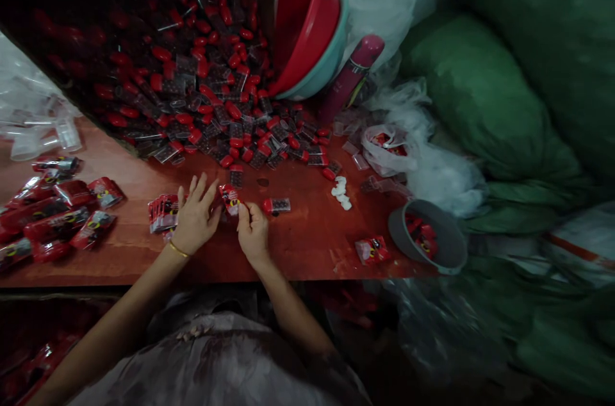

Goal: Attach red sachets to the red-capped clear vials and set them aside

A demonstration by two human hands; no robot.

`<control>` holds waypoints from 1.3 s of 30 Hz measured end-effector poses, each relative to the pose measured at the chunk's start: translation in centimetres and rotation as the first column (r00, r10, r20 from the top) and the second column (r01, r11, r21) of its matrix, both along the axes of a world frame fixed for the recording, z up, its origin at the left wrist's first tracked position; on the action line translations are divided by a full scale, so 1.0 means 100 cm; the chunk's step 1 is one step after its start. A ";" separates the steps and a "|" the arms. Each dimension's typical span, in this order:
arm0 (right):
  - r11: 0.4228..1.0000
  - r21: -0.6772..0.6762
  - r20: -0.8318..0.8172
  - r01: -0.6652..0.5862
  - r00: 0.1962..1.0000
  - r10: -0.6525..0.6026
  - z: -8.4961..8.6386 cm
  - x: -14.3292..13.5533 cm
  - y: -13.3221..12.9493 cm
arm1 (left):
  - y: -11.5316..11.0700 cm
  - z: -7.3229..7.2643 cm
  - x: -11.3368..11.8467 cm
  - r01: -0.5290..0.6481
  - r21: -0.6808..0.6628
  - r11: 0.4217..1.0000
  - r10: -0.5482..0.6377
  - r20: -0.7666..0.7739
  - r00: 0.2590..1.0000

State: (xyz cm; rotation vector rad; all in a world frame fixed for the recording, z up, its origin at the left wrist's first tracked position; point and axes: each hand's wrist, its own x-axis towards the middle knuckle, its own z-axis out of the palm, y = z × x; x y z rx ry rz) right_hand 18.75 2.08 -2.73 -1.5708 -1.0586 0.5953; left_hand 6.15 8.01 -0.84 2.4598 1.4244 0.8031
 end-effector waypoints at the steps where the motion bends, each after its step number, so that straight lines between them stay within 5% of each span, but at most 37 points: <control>1: 1.000 -0.004 -0.013 0.015 1.000 -0.015 -0.001 0.000 0.000 | 0.002 0.000 0.000 0.020 -0.021 1.000 -0.019 0.050 0.999; 7: 1.000 -0.009 -0.114 0.018 0.993 -0.019 -0.003 -0.003 -0.001 | 0.001 -0.002 0.001 0.072 -0.235 0.969 0.043 0.449 0.893; 10: 1.000 -0.001 -0.141 -0.007 0.990 0.007 -0.004 -0.010 0.001 | -0.003 -0.005 0.009 0.187 -0.311 0.932 0.036 0.590 0.807; 17: 0.992 0.007 0.152 -0.125 0.981 0.122 0.003 0.007 -0.003 | -0.002 0.005 0.013 0.376 -0.634 0.676 0.344 0.722 0.600; 22: 0.984 -0.064 0.677 -0.168 0.717 0.167 0.008 0.084 -0.013 | -0.001 0.015 0.005 0.378 -0.722 0.579 0.557 0.689 0.464; 25: 0.951 -0.239 0.734 -0.197 0.605 0.310 0.001 0.115 -0.015 | -0.002 0.015 0.007 0.441 -0.791 0.423 0.677 0.600 0.426; 27: 0.945 -0.262 0.717 -0.197 0.615 0.327 -0.004 0.118 -0.016 | -0.004 0.016 0.010 0.501 -0.804 0.319 0.729 0.546 0.412; 30: 0.961 -0.174 0.596 -0.216 0.754 0.277 -0.005 0.103 -0.024 | -0.008 0.018 0.012 0.524 -0.813 0.254 0.768 0.498 0.402; 33: 0.938 -0.136 0.246 -0.318 0.907 0.343 0.005 0.077 -0.040 | -0.013 0.019 0.013 0.512 -0.816 0.267 0.765 0.503 0.403; 36: 0.896 -0.138 -0.054 -0.421 0.907 0.418 0.019 0.054 -0.054 | -0.017 0.018 0.015 0.503 -0.815 0.288 0.744 0.521 0.418; 39: 0.880 -0.153 -0.088 -0.450 0.893 0.441 0.030 0.040 -0.054 | -0.021 0.019 0.018 0.505 -0.811 0.296 0.712 0.540 0.450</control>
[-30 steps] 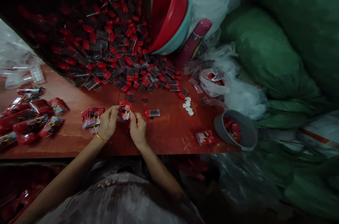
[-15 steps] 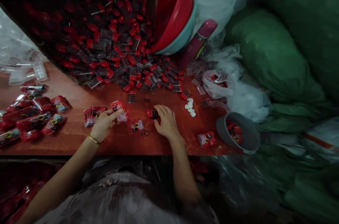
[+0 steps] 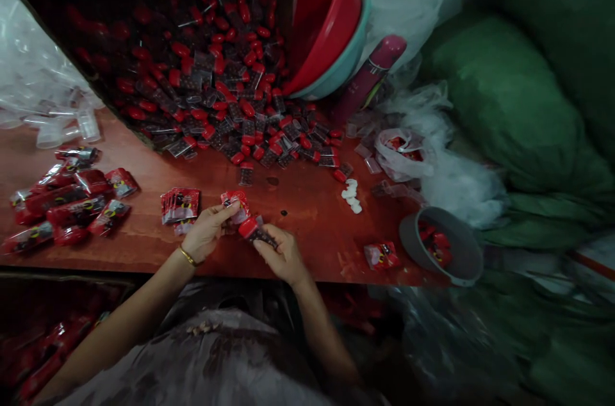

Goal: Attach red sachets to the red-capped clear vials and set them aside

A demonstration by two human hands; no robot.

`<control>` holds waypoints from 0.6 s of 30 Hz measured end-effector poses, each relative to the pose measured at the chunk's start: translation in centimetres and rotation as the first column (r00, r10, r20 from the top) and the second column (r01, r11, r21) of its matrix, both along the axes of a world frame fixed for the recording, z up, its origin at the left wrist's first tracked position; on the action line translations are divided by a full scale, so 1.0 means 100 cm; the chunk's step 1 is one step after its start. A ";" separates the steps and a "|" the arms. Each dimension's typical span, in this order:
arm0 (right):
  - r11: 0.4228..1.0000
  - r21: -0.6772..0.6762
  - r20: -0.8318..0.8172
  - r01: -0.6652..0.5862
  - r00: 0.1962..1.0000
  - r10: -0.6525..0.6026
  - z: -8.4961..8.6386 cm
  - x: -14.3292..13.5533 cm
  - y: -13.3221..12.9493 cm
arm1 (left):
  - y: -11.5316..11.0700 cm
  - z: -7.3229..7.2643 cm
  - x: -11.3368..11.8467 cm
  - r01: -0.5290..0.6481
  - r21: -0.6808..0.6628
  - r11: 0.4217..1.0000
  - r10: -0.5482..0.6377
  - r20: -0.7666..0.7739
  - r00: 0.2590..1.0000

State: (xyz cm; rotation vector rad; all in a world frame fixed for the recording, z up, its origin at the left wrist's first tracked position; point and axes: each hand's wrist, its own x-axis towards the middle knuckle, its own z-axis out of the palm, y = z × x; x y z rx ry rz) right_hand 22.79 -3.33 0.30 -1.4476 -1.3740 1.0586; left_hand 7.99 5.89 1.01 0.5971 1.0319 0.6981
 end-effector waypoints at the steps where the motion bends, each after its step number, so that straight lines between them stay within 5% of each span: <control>1: 1.000 -0.004 0.012 -0.007 1.000 0.007 0.002 -0.003 0.002 | -0.001 0.001 0.001 0.013 0.007 1.000 -0.013 -0.005 1.000; 18: 0.997 -0.039 -0.046 -0.071 0.996 0.070 0.005 -0.008 0.000 | 0.002 0.002 -0.011 0.022 0.079 0.997 -0.017 -0.055 0.998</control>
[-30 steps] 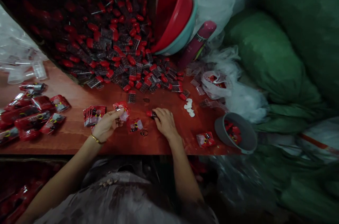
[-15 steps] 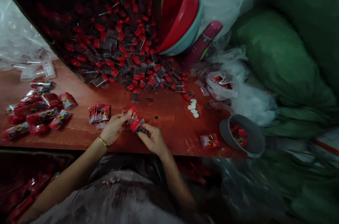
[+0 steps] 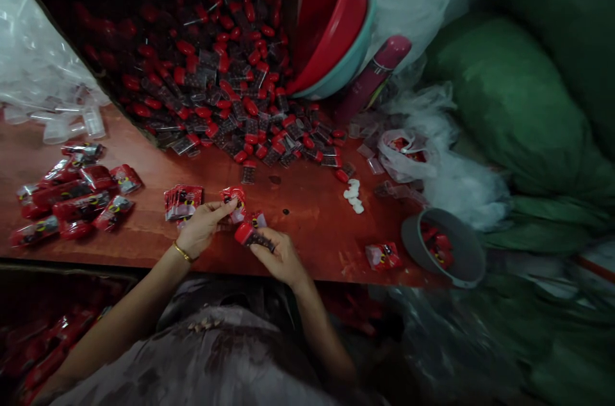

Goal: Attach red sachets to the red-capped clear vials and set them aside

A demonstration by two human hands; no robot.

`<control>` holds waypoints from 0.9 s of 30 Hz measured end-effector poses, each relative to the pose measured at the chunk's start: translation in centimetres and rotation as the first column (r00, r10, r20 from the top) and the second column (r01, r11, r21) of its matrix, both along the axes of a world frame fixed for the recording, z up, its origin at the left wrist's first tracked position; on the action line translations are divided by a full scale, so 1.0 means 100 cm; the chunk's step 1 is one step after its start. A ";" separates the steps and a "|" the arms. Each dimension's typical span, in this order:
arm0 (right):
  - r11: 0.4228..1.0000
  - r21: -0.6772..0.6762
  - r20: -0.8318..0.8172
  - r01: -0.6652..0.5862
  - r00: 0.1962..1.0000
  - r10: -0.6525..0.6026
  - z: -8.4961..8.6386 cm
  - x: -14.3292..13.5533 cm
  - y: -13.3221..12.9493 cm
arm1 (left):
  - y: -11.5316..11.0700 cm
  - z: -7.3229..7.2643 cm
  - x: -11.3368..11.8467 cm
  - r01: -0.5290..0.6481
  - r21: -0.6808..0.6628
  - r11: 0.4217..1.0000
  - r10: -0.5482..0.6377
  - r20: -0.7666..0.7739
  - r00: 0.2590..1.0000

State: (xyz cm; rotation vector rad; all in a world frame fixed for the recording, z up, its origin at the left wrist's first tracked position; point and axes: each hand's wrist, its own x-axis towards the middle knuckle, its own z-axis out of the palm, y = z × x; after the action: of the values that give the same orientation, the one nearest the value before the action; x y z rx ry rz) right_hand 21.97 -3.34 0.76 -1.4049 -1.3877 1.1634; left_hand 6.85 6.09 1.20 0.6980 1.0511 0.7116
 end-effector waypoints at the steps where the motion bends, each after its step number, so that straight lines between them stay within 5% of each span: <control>1: 1.000 0.001 -0.002 -0.013 1.000 0.013 0.001 0.000 -0.001 | -0.001 0.000 0.000 0.010 0.004 1.000 -0.010 -0.007 1.000; 15: 0.997 0.020 0.110 -0.068 0.992 0.066 0.003 0.000 0.002 | 0.002 0.000 -0.001 0.040 0.209 0.977 -0.010 -0.141 0.990; 27: 0.999 -0.004 0.042 -0.041 0.998 0.041 0.003 -0.009 0.000 | -0.001 0.000 0.001 0.070 0.206 0.976 -0.026 -0.211 0.977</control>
State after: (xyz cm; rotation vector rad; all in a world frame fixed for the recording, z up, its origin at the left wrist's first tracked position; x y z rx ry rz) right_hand 21.07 -3.29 1.07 -1.4164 -1.4514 1.1684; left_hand 6.93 6.04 1.20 0.9961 1.1539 0.7263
